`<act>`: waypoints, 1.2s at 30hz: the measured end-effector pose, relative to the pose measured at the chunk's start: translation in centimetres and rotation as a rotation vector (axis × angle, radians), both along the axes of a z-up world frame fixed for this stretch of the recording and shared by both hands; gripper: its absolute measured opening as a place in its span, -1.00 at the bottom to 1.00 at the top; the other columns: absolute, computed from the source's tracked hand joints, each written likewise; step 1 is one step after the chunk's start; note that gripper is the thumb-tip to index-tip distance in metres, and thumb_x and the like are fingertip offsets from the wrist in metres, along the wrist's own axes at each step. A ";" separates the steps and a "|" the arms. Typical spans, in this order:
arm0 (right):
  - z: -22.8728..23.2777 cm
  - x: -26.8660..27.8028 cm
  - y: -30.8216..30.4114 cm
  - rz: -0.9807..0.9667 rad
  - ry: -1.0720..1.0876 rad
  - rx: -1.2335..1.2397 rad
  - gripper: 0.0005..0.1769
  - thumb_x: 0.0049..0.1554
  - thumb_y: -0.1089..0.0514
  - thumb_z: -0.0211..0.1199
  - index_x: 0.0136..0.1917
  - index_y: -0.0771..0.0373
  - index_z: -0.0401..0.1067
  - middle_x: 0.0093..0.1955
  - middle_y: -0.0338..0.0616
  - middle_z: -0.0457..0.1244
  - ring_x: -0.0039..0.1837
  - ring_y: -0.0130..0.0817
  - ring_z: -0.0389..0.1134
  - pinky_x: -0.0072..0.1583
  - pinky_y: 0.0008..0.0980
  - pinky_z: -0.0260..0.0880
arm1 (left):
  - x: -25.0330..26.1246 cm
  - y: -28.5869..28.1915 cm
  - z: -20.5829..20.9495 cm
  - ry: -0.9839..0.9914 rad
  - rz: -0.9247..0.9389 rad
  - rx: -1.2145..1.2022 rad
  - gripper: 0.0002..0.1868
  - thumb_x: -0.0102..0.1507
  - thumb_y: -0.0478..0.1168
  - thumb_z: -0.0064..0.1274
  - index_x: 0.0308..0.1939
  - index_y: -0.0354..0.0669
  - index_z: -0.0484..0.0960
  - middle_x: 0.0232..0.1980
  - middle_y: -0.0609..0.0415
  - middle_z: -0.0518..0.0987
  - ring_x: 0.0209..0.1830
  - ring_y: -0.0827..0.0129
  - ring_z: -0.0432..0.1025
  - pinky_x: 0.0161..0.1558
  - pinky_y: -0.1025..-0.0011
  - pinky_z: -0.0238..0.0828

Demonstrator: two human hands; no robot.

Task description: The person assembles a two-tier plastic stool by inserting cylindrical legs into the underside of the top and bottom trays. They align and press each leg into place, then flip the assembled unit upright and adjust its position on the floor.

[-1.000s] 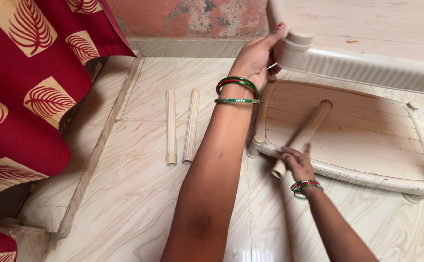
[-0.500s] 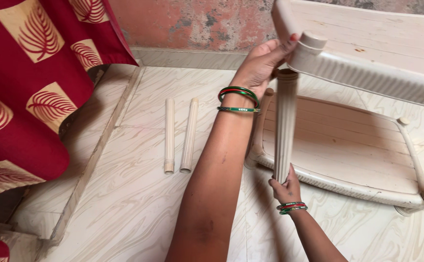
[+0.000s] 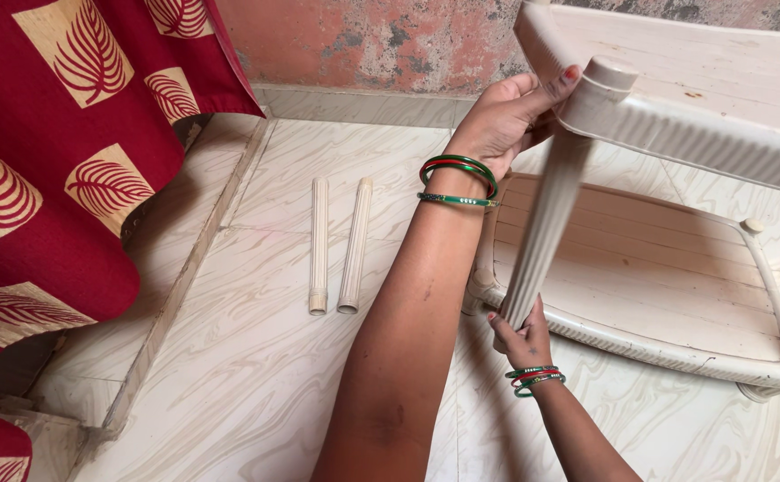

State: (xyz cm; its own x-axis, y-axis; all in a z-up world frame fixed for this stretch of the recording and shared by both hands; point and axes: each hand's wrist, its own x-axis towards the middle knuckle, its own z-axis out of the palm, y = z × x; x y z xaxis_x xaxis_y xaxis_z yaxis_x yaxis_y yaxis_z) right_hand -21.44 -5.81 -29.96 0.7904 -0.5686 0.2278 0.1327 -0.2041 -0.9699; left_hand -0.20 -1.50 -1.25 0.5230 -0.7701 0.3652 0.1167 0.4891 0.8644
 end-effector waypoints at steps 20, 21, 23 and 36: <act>5.4 6.3 -4.9 -0.042 0.246 -0.351 -0.41 0.03 0.08 0.49 0.17 0.40 0.27 0.03 0.06 0.43 0.13 -0.20 0.49 0.13 -0.29 0.53 | -1.8 0.6 -0.4 0.021 -0.015 -0.052 -0.01 0.02 0.29 0.35 0.13 -0.58 0.45 -0.01 -0.21 0.63 -0.06 0.15 0.64 0.06 0.23 0.69; 6.1 6.0 -4.8 -0.020 0.313 -0.398 -0.41 0.03 0.08 0.48 0.18 0.39 0.28 0.03 0.08 0.44 0.13 -0.18 0.50 0.13 -0.28 0.54 | -1.9 0.6 -0.5 0.010 -0.003 -0.053 -0.01 0.01 0.30 0.33 0.12 -0.57 0.47 -0.02 -0.21 0.64 -0.05 0.15 0.64 0.07 0.25 0.67; 7.2 5.6 -4.1 -0.038 0.358 -0.429 -0.39 0.01 0.04 0.49 0.18 0.37 0.31 0.02 0.09 0.44 0.12 -0.15 0.50 0.11 -0.25 0.53 | -2.0 0.5 -0.6 -0.011 0.018 -0.066 -0.02 0.01 0.32 0.32 0.11 -0.54 0.52 -0.02 -0.19 0.66 -0.02 0.19 0.62 0.09 0.30 0.61; 3.7 -0.3 -12.1 -0.140 0.677 -0.770 -0.35 -0.02 -0.07 0.47 0.21 0.30 0.34 -0.20 0.19 0.41 -0.13 0.09 0.48 -0.03 -0.02 0.48 | -1.1 -0.1 -0.9 -0.111 0.106 -0.064 0.12 0.02 0.41 0.31 0.23 -0.60 0.51 0.13 -0.25 0.67 0.22 0.13 0.53 0.34 0.22 0.32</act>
